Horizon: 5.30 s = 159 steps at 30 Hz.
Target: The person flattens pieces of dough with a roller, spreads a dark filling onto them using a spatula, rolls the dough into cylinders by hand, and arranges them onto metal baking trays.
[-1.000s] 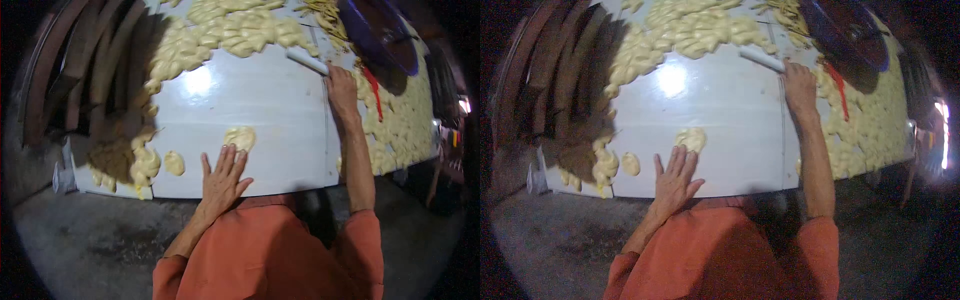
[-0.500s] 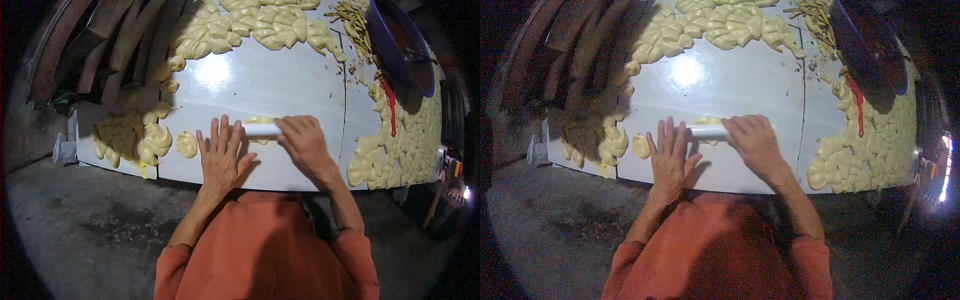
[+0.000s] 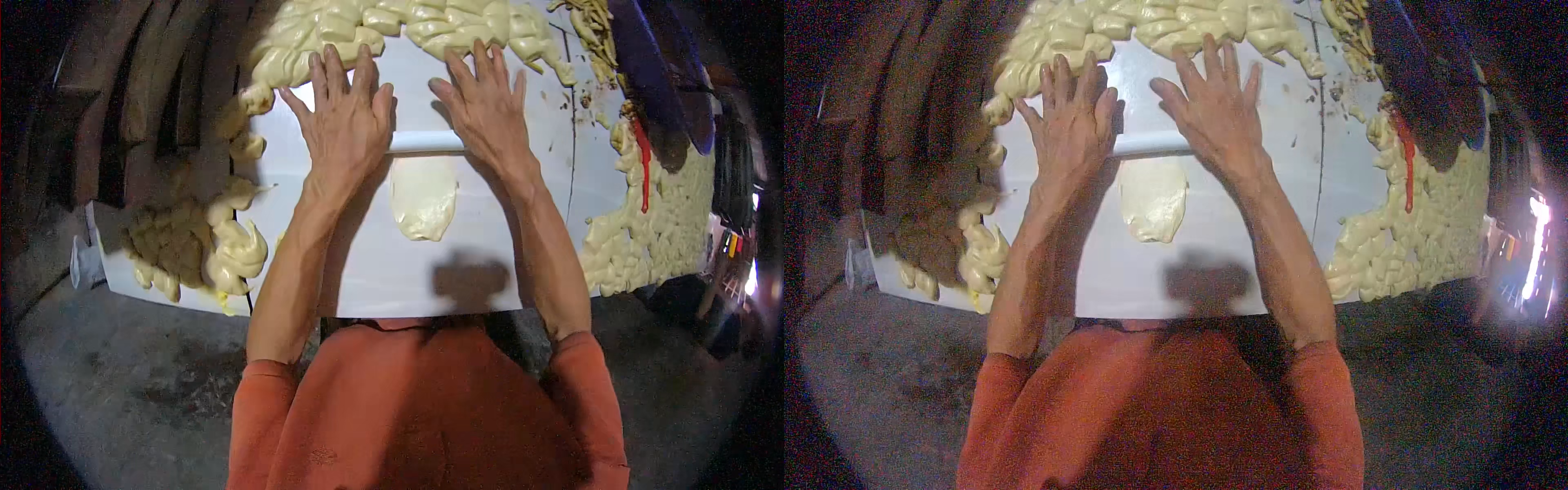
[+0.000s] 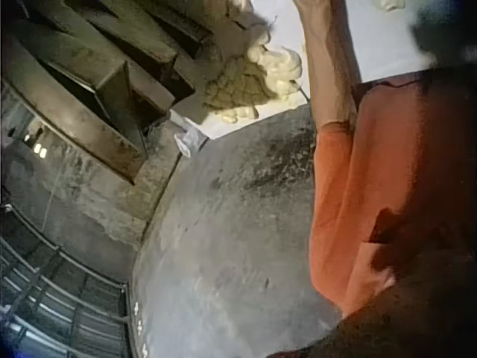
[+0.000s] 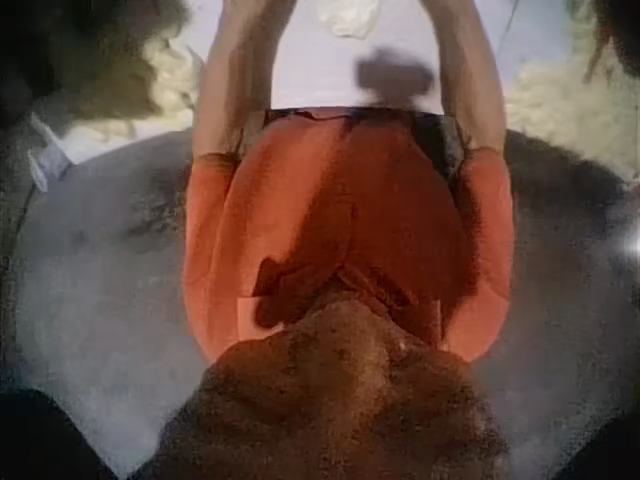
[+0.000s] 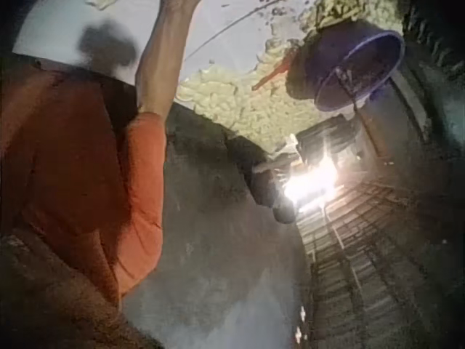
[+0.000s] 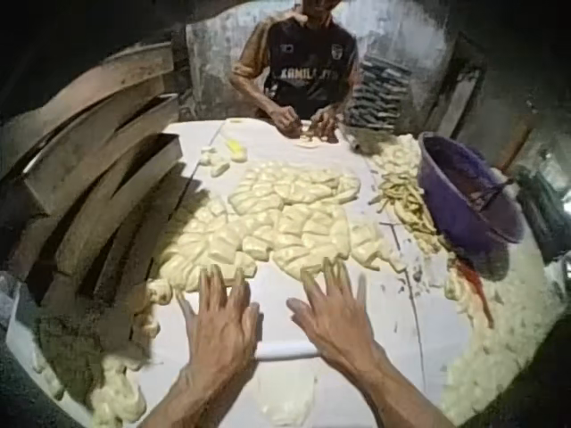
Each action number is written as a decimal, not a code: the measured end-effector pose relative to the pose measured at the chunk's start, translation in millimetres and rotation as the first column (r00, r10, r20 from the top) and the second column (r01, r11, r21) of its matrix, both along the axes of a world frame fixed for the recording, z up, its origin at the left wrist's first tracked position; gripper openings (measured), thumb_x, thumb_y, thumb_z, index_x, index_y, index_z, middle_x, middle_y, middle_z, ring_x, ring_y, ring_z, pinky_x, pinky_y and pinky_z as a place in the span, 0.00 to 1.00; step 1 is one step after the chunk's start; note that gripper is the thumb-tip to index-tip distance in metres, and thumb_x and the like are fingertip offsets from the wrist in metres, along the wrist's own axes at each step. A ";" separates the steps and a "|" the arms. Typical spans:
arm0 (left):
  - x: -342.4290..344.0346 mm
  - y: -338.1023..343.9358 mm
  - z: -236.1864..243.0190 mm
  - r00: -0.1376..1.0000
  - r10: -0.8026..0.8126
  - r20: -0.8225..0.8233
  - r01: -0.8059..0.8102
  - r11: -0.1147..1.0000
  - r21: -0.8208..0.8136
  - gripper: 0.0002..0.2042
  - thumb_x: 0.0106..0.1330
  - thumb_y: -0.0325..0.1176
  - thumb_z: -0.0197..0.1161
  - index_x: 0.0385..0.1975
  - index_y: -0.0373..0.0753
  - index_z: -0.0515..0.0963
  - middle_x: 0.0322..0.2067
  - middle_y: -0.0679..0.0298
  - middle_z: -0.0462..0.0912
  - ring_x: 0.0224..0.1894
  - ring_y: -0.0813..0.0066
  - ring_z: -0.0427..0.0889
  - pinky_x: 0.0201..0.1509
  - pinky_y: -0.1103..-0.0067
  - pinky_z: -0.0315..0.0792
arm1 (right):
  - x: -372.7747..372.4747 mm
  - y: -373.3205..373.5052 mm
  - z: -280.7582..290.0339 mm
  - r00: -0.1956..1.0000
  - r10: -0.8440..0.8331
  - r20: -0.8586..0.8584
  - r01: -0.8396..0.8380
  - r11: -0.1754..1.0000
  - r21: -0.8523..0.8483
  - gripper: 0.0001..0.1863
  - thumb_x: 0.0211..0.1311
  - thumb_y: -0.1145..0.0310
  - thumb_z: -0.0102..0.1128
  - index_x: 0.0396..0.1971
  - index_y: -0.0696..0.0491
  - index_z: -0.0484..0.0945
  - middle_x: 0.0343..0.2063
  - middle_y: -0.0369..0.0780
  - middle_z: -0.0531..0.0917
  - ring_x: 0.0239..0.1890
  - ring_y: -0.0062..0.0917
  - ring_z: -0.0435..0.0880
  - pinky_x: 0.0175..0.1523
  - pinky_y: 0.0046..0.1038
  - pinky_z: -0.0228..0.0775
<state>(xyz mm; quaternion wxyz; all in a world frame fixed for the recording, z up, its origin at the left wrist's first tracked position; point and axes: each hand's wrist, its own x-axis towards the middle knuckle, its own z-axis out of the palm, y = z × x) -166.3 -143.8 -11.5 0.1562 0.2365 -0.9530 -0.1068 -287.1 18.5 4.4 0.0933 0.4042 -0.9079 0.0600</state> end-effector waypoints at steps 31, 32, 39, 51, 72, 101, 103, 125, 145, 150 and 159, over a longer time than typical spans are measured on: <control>162.2 106.7 33.3 0.965 -0.217 0.145 0.205 0.975 0.088 0.36 0.70 0.54 0.60 0.73 0.41 0.65 0.74 0.51 0.61 0.78 0.47 0.53 0.73 0.34 0.34 | 119.9 130.1 25.0 0.866 0.355 0.352 -0.322 0.935 -0.150 0.29 0.62 0.58 0.68 0.64 0.40 0.76 0.51 0.37 0.78 0.55 0.30 0.75 0.61 0.45 0.59; 157.7 104.6 34.0 0.965 -0.213 0.151 0.201 0.975 0.093 0.36 0.70 0.54 0.60 0.73 0.41 0.65 0.74 0.51 0.61 0.78 0.47 0.53 0.73 0.34 0.34 | 115.4 125.7 26.3 0.862 0.358 0.358 -0.325 0.934 -0.149 0.29 0.62 0.58 0.68 0.64 0.40 0.76 0.51 0.37 0.78 0.55 0.30 0.75 0.61 0.45 0.59; 87.1 55.1 9.2 0.987 -0.088 0.137 0.077 0.994 0.078 0.32 0.74 0.53 0.54 0.73 0.43 0.65 0.75 0.49 0.58 0.79 0.47 0.50 0.72 0.32 0.32 | 76.9 63.4 3.2 0.975 0.118 0.190 -0.124 0.992 0.018 0.33 0.69 0.46 0.57 0.71 0.42 0.68 0.73 0.46 0.62 0.76 0.43 0.55 0.74 0.59 0.43; -33.8 -37.0 -4.6 0.973 -0.095 -0.211 0.075 0.992 -0.100 0.31 0.75 0.50 0.55 0.75 0.48 0.62 0.74 0.45 0.58 0.77 0.42 0.53 0.71 0.30 0.37 | -5.8 12.3 35.7 0.870 0.416 0.265 -0.360 0.903 -0.234 0.30 0.62 0.53 0.67 0.63 0.48 0.75 0.53 0.48 0.79 0.53 0.43 0.80 0.58 0.42 0.71; 74.6 52.2 27.6 0.917 -0.334 0.217 0.321 0.942 0.094 0.39 0.71 0.56 0.56 0.74 0.35 0.60 0.75 0.52 0.59 0.78 0.52 0.54 0.74 0.36 0.40 | 61.0 58.0 12.1 0.893 0.209 0.398 -0.242 0.970 0.034 0.44 0.69 0.34 0.46 0.74 0.52 0.61 0.75 0.45 0.61 0.78 0.40 0.55 0.79 0.60 0.33; 141.2 111.0 57.9 0.763 -0.569 0.307 0.497 0.820 0.285 0.38 0.69 0.51 0.62 0.76 0.44 0.59 0.77 0.45 0.51 0.79 0.44 0.49 0.77 0.40 0.32 | 72.0 286.0 44.9 0.845 -0.360 0.395 0.486 0.826 -0.287 0.15 0.68 0.69 0.61 0.51 0.59 0.81 0.48 0.50 0.85 0.51 0.45 0.83 0.58 0.39 0.73; 124.1 119.5 66.1 0.753 -0.600 0.269 0.522 0.794 0.310 0.37 0.69 0.50 0.62 0.75 0.44 0.60 0.76 0.46 0.54 0.78 0.46 0.52 0.78 0.42 0.34 | 54.1 316.0 42.8 0.827 -0.492 0.272 0.557 0.782 -0.279 0.14 0.69 0.67 0.58 0.47 0.59 0.83 0.47 0.50 0.85 0.50 0.46 0.84 0.56 0.38 0.74; -174.7 275.2 41.0 0.833 -0.497 -0.244 0.553 0.764 0.332 0.19 0.66 0.33 0.66 0.55 0.36 0.76 0.47 0.52 0.83 0.46 0.50 0.84 0.47 0.63 0.79 | -128.1 315.7 47.4 0.971 -0.060 0.230 0.117 0.963 -0.243 0.18 0.59 0.62 0.70 0.45 0.56 0.81 0.42 0.45 0.84 0.45 0.41 0.83 0.50 0.41 0.74; -224.2 278.6 11.1 0.809 -0.537 -0.237 0.571 0.814 0.103 0.17 0.59 0.39 0.70 0.49 0.48 0.82 0.58 0.58 0.78 0.59 0.56 0.77 0.60 0.59 0.69 | -136.0 343.8 50.2 0.538 0.137 0.831 0.745 0.382 -0.546 0.13 0.72 0.64 0.47 0.47 0.56 0.73 0.41 0.39 0.77 0.42 0.22 0.80 0.45 0.29 0.77; -228.7 313.1 25.3 0.725 -0.609 -0.320 0.672 0.727 0.140 0.27 0.58 0.43 0.72 0.59 0.46 0.77 0.62 0.56 0.74 0.64 0.55 0.72 0.63 0.56 0.65 | -155.2 358.6 47.7 0.499 0.265 0.825 0.751 0.344 -0.564 0.24 0.67 0.67 0.53 0.62 0.53 0.68 0.53 0.38 0.73 0.50 0.21 0.76 0.54 0.24 0.73; -228.0 349.4 32.7 0.704 -0.614 -0.355 0.708 0.644 0.290 0.33 0.53 0.44 0.75 0.60 0.45 0.74 0.57 0.59 0.75 0.63 0.59 0.71 0.64 0.56 0.60 | -143.9 370.8 76.8 0.855 -0.261 0.448 0.368 0.914 -0.169 0.17 0.55 0.68 0.69 0.42 0.58 0.76 0.46 0.50 0.81 0.50 0.47 0.82 0.55 0.42 0.73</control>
